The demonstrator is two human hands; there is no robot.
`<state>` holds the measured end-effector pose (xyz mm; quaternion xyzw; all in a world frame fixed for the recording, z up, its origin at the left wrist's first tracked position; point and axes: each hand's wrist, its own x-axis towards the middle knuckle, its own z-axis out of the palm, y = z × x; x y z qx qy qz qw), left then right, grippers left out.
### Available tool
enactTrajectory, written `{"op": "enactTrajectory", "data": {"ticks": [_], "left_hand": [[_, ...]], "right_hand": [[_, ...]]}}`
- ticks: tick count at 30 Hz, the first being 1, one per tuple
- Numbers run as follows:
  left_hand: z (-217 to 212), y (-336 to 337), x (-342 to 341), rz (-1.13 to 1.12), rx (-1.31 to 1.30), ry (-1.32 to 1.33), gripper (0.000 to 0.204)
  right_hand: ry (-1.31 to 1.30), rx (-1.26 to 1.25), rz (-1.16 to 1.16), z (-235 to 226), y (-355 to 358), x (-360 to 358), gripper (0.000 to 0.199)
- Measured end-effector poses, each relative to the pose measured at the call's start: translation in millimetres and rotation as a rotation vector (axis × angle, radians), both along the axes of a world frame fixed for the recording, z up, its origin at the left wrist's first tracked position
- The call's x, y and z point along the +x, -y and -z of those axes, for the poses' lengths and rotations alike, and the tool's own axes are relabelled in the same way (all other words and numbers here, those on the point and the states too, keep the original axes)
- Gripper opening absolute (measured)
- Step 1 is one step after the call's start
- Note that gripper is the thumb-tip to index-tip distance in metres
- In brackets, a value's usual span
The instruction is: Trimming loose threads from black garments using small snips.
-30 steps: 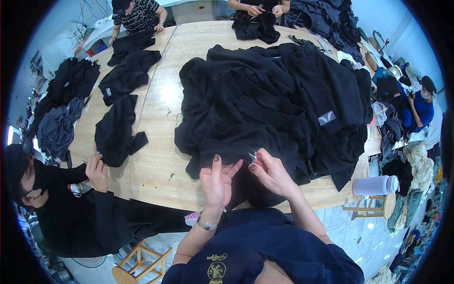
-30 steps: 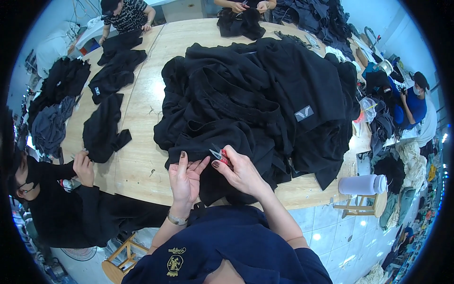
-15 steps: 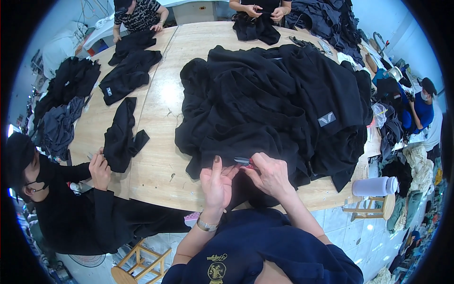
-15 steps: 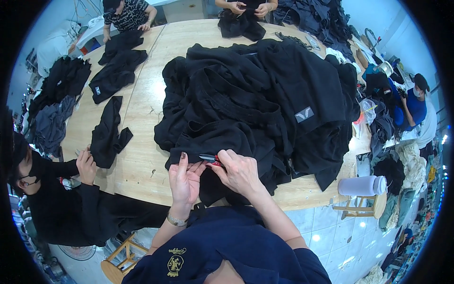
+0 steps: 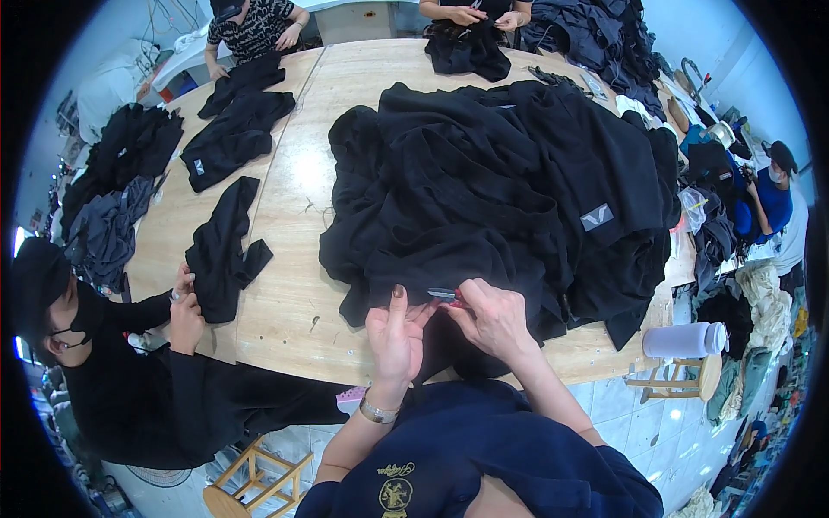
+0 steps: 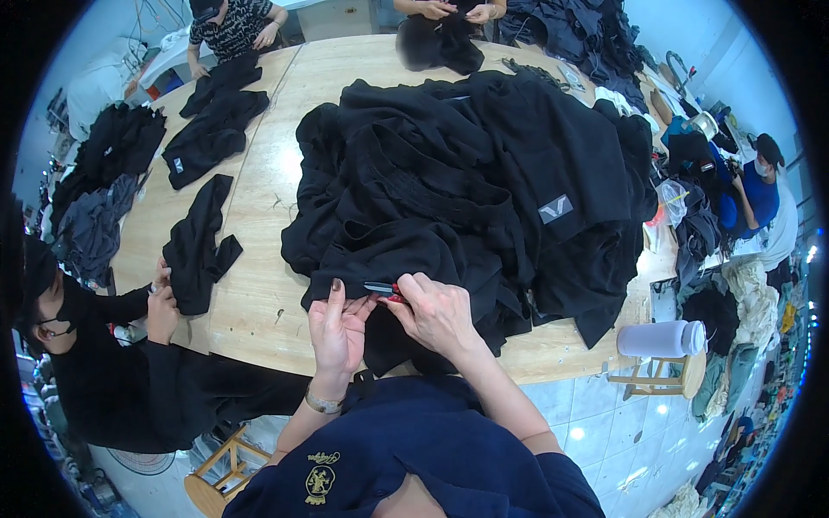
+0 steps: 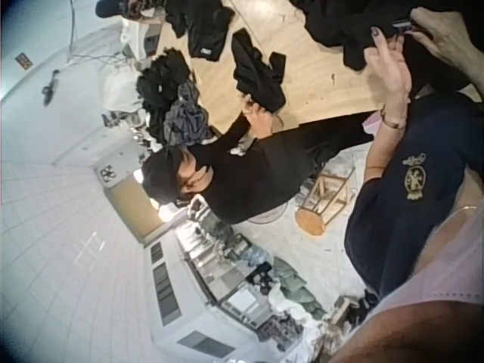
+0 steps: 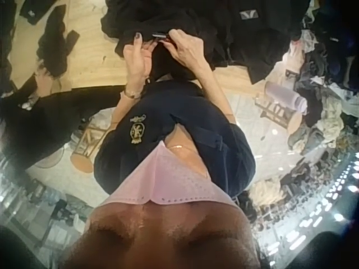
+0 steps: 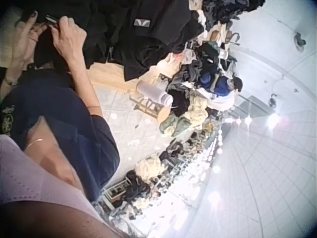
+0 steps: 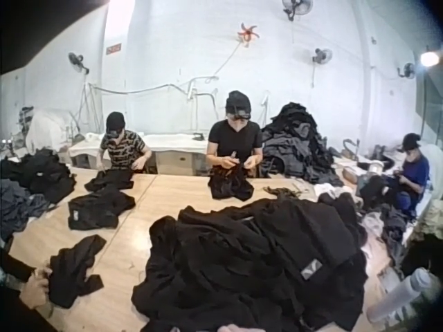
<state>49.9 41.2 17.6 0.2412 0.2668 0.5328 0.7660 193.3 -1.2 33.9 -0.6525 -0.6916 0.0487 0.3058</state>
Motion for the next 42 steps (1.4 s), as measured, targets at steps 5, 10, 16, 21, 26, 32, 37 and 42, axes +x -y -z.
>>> {"op": "enactTrajectory", "data": {"ticks": [5,10,16,21,26,32,37,42], "left_hand": [[-0.9,1.2,1.3,-0.009,-0.003,-0.008,0.020],[-0.5,2.8,2.5,0.003,0.039,-0.014,0.020],[4.4,0.5,0.1,0.012,0.049,-0.024,0.019],[0.0,1.9,3.1,-0.008,0.046,-0.022,0.018],[4.6,3.4,1.6,-0.001,0.080,-0.045,0.018],[0.3,1.9,2.7,-0.007,0.058,-0.029,0.020],[3.4,1.8,2.2,-0.011,0.069,-0.024,0.022],[4.9,2.3,1.4,-0.011,0.078,-0.025,0.024]], "right_hand": [[-0.011,0.018,-0.014,1.2,-2.3,-0.4,0.026],[-0.004,0.029,-0.013,0.8,-1.6,0.5,0.025],[-0.012,0.007,-0.006,3.6,-0.3,2.5,0.024],[-0.015,0.014,-0.020,3.5,-0.2,1.3,0.023],[-0.017,0.020,-0.038,-0.2,-2.2,-0.2,0.022],[-0.030,0.021,0.033,4.7,-1.2,4.1,0.022],[-0.028,0.005,0.019,3.5,0.9,4.0,0.022],[0.019,0.026,0.011,4.5,0.9,3.9,0.024]]}}
